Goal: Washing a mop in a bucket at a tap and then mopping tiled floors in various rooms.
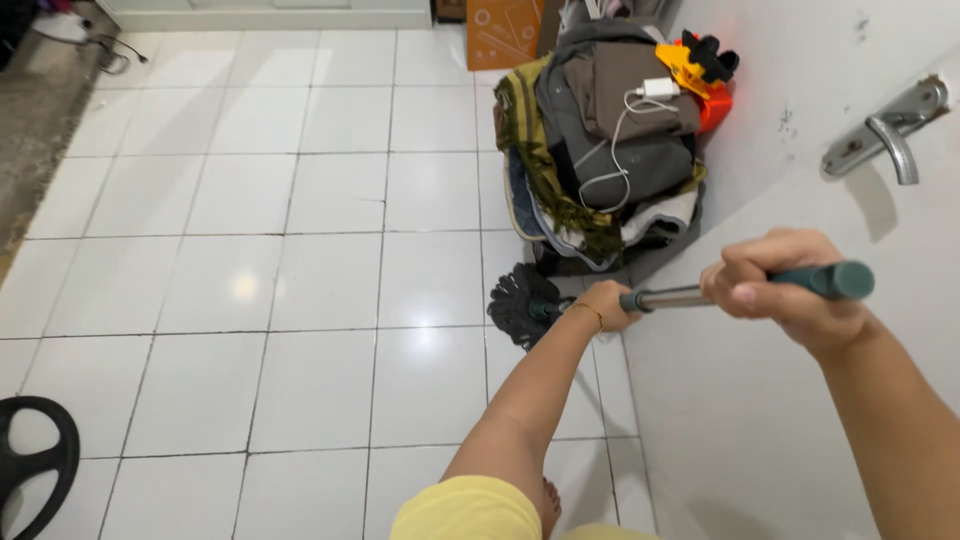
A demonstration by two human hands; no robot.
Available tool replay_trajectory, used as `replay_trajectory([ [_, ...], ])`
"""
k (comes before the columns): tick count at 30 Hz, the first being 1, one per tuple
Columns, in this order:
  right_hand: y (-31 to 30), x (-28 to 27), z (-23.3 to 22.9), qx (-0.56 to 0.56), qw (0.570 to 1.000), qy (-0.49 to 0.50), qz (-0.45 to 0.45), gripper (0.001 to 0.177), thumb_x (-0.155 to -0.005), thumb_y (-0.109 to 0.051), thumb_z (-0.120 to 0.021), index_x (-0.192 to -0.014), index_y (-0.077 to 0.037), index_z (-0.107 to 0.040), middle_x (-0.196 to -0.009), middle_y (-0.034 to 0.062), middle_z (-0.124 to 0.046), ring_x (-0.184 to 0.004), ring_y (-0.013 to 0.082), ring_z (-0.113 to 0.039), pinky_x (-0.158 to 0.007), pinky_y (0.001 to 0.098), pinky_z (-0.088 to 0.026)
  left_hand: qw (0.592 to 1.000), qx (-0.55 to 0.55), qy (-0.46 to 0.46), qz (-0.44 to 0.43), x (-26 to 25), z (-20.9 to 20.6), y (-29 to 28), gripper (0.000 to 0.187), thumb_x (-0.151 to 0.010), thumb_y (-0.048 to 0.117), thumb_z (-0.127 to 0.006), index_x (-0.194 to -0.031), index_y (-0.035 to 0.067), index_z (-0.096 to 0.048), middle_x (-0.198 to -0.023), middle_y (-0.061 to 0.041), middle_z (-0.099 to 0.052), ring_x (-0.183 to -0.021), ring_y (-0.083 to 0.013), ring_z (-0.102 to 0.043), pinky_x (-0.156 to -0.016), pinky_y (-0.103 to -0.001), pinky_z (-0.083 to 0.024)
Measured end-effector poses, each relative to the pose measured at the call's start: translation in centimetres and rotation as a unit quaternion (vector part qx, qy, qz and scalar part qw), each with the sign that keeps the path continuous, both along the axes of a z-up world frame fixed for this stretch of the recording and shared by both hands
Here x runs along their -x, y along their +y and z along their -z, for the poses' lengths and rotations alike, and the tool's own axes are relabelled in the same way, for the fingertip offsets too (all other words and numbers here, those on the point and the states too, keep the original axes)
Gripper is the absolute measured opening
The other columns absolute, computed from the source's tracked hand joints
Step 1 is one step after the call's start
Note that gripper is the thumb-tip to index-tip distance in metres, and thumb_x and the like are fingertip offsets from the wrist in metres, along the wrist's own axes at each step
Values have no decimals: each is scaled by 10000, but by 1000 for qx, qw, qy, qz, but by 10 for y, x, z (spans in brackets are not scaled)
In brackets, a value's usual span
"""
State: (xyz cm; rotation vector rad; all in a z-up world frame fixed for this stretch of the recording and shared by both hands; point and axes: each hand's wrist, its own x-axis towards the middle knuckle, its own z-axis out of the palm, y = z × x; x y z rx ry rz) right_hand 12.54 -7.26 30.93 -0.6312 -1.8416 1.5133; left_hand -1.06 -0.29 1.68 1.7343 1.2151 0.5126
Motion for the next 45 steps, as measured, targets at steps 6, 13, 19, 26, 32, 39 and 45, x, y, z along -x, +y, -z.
replay_trajectory([
  [6,-7,46,11,18,999,46,11,402,-884,-129,-664,-683,-105,-316,-522,14,-346,-551,166,-296,-602,384,-311,998,28,50,-31,91,-5,-27,256,-783,323,-768,-938,121,-790,-914,-150,-774,-860,-347,-734,-817,-448,-576],
  [13,-19,204,58,11,991,123,-50,397,-877,-129,-682,-640,-72,-369,-568,50,-408,-535,180,-372,-631,411,-375,983,34,82,-161,284,-27,-93,235,-820,294,-760,-983,127,-735,-981,-134,-744,-944,-348,-701,-846,-447,-552],
  [19,-35,354,115,-101,989,51,-98,354,-902,-117,-600,-647,-55,-362,-602,50,-458,-565,163,-424,-545,325,-381,922,-143,66,-354,421,71,-122,346,-783,125,-803,-1082,106,-630,-1219,-147,-659,-1213,-369,-588,-949,-454,-513],
  [26,-35,440,121,-124,986,25,-112,360,-883,-58,-584,-639,-64,-321,-565,16,-379,-529,132,-323,-500,307,-296,898,-119,91,-414,494,44,-130,368,-859,106,-763,-1191,189,-628,-1312,-139,-600,-1191,-374,-576,-920,-467,-511],
  [32,-36,432,71,-50,991,50,-113,364,-889,-46,-573,-651,-91,-301,-559,-11,-367,-537,116,-307,-496,302,-263,908,-135,79,-388,472,-13,-142,252,-864,116,-772,-1068,189,-644,-1103,-108,-581,-952,-342,-639,-787,-458,-553],
  [39,-48,428,114,-111,987,2,-112,329,-862,-3,-549,-656,-70,-301,-571,7,-383,-527,125,-329,-495,309,-296,890,-114,108,-427,474,29,-129,230,-862,24,-708,-1009,187,-641,-1075,-77,-572,-914,-326,-651,-761,-454,-551],
  [45,-40,404,84,-108,985,44,-130,334,-873,3,-550,-638,-73,-326,-540,9,-371,-505,121,-325,-487,306,-289,904,-95,118,-400,448,-14,-141,229,-856,34,-693,-1014,184,-624,-1085,-85,-570,-908,-342,-648,-769,-463,-546],
])
